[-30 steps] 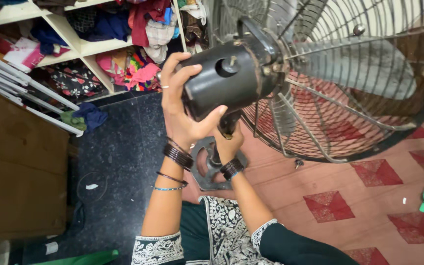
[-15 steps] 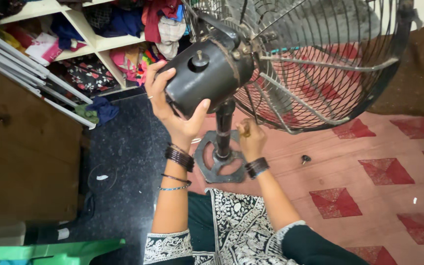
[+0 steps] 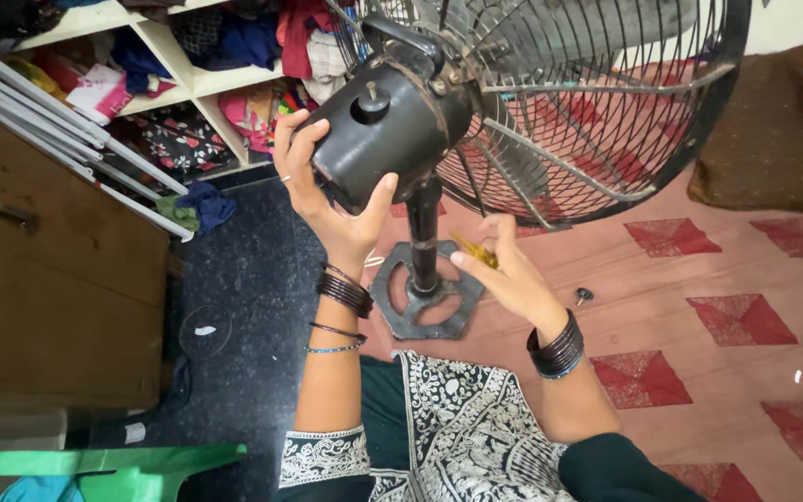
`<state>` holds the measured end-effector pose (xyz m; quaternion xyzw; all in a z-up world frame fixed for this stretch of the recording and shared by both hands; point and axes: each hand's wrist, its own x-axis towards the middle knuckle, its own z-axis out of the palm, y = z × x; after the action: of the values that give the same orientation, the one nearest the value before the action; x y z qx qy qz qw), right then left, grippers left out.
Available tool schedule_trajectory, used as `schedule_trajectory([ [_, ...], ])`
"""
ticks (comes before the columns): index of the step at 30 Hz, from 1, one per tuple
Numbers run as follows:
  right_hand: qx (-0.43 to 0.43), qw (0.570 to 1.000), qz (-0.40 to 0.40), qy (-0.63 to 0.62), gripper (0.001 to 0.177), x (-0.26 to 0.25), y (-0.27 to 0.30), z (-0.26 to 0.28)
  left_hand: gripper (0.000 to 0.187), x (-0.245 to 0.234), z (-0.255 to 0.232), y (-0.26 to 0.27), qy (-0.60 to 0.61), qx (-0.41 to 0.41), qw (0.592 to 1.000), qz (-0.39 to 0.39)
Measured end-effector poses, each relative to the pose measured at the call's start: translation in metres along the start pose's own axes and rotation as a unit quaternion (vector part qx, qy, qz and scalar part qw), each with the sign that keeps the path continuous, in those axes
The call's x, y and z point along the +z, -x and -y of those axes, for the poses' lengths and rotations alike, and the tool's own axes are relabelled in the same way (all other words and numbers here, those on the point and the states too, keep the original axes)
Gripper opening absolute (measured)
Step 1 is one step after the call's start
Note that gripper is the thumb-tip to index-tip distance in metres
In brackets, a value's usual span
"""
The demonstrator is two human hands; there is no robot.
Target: The person removes the rear motor housing of a standing electric fan using a screwdriver. They unscrew fasteners, detach the housing, and set it aside, leaving the fan partially disassembled.
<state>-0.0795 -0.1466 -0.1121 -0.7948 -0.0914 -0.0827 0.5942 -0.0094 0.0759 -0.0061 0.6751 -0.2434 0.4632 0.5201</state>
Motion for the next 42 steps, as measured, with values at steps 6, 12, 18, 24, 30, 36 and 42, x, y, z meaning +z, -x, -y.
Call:
schedule_trajectory([
  [6, -0.044, 0.993, -0.084, 0.077, 0.032, -0.009, -0.006, 0.041, 0.078, 0.002, -0.001, 0.002, -0.009, 0.003, 1.000, 0.004],
  [12, -0.191, 0.937, -0.261, 0.131, 0.019, 0.009, 0.000, 0.061, 0.077, 0.001, -0.005, 0.002, -0.013, -0.004, 1.000, -0.001],
  [18, -0.242, 0.900, -0.305, 0.194, 0.019, 0.017, -0.005, 0.049, 0.077, -0.001, -0.008, 0.004, -0.009, -0.013, 1.000, 0.003],
  [24, -0.239, 0.898, -0.303, 0.212, 0.018, 0.021, -0.006, 0.037, 0.078, -0.002, -0.006, 0.004, -0.008, -0.007, 1.000, 0.011],
  [30, -0.251, 0.891, -0.304, 0.226, 0.018, 0.026, -0.011, 0.036, 0.080, -0.003, -0.006, 0.004, -0.015, -0.006, 1.000, 0.012],
  [36, -0.244, 0.889, -0.307, 0.235, 0.018, 0.030, -0.014, 0.035, 0.081, -0.004, -0.006, 0.003, -0.013, -0.006, 1.000, 0.016],
  [42, -0.247, 0.885, -0.312, 0.242, 0.018, 0.032, -0.017, 0.033, 0.081, -0.004, -0.005, 0.004, -0.012, -0.009, 1.000, 0.019],
])
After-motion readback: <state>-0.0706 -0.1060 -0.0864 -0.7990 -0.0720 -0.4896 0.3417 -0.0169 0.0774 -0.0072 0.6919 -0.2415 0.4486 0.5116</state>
